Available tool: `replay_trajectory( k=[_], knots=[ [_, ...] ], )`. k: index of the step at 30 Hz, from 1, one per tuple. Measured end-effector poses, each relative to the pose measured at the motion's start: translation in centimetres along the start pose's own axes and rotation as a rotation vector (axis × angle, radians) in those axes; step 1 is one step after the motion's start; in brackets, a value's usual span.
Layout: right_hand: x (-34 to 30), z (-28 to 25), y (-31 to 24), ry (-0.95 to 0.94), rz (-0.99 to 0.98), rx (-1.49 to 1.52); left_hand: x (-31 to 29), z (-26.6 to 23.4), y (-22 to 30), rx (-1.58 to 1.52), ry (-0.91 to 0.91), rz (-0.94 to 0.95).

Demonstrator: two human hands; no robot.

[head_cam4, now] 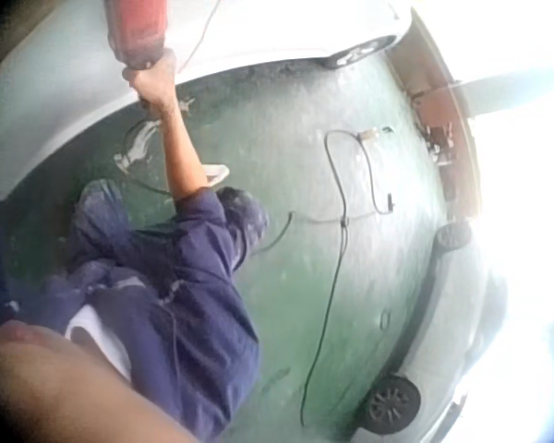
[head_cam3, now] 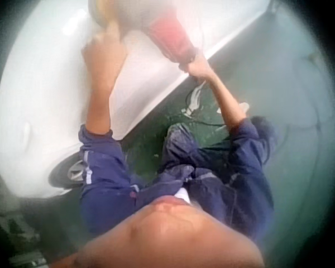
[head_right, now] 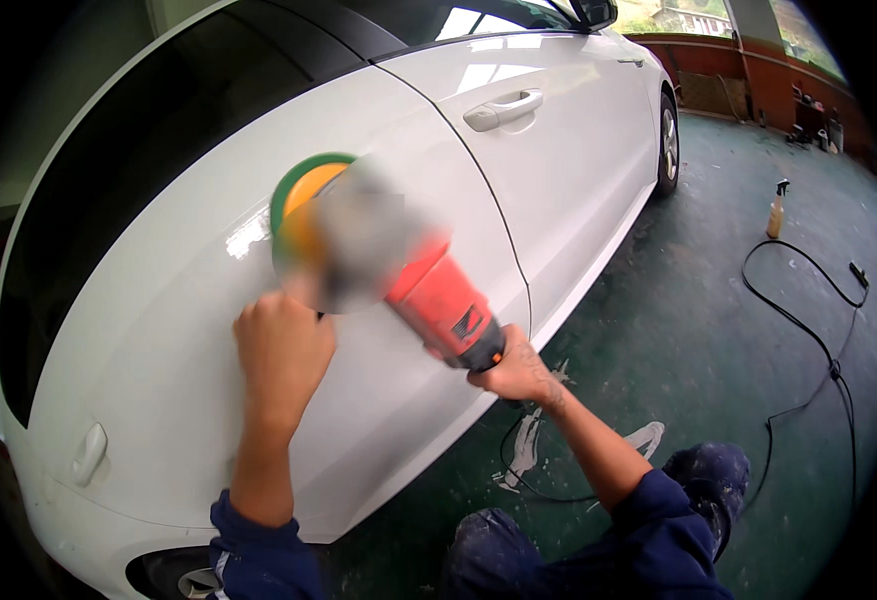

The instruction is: The person uses a rotary polisher with a green and yellow pad to buff the side panels of a white car. They periodically spray a liquid from a bottle onto the surface before continuing to polish the rear door and quarter panel.

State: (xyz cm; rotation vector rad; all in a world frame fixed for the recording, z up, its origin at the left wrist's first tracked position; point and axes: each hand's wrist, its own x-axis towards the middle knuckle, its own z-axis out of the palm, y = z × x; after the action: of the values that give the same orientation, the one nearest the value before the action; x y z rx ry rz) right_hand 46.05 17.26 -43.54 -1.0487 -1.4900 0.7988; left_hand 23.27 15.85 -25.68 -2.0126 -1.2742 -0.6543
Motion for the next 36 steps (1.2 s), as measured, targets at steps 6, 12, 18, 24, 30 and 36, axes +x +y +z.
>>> replay_trajectory(
  k=[6, 12, 18, 24, 30, 36],
  knots=[
    [-2.2, 7.1, -1.6, -0.148, -0.055, -0.039, -10.7, -3.0, -5.3, 0.009, 0.042, -0.226],
    [-4.4, 10.5, -1.8, -0.260, -0.132, -0.205, -18.7, -3.4, -7.4, -0.082, 0.096, -0.342],
    [-3.4, 10.6, 1.0, -0.256, -0.167, -0.187, -21.0, 0.5, -7.9, -0.163, 0.044, -0.387],
    [-2.1, 5.2, 6.5, -0.185, 0.022, -0.046, -11.4, 3.8, -1.9, -0.100, -0.161, -0.242],
    [-0.2, -1.5, 10.1, 0.035, 0.015, 0.069, 0.9, 7.3, 4.3, -0.179, -0.209, 0.086],
    [-0.1, -3.4, 11.5, 0.135, 0.149, 0.410, 8.8, 8.8, 10.2, -0.229, -0.231, 0.276]
  ],
)
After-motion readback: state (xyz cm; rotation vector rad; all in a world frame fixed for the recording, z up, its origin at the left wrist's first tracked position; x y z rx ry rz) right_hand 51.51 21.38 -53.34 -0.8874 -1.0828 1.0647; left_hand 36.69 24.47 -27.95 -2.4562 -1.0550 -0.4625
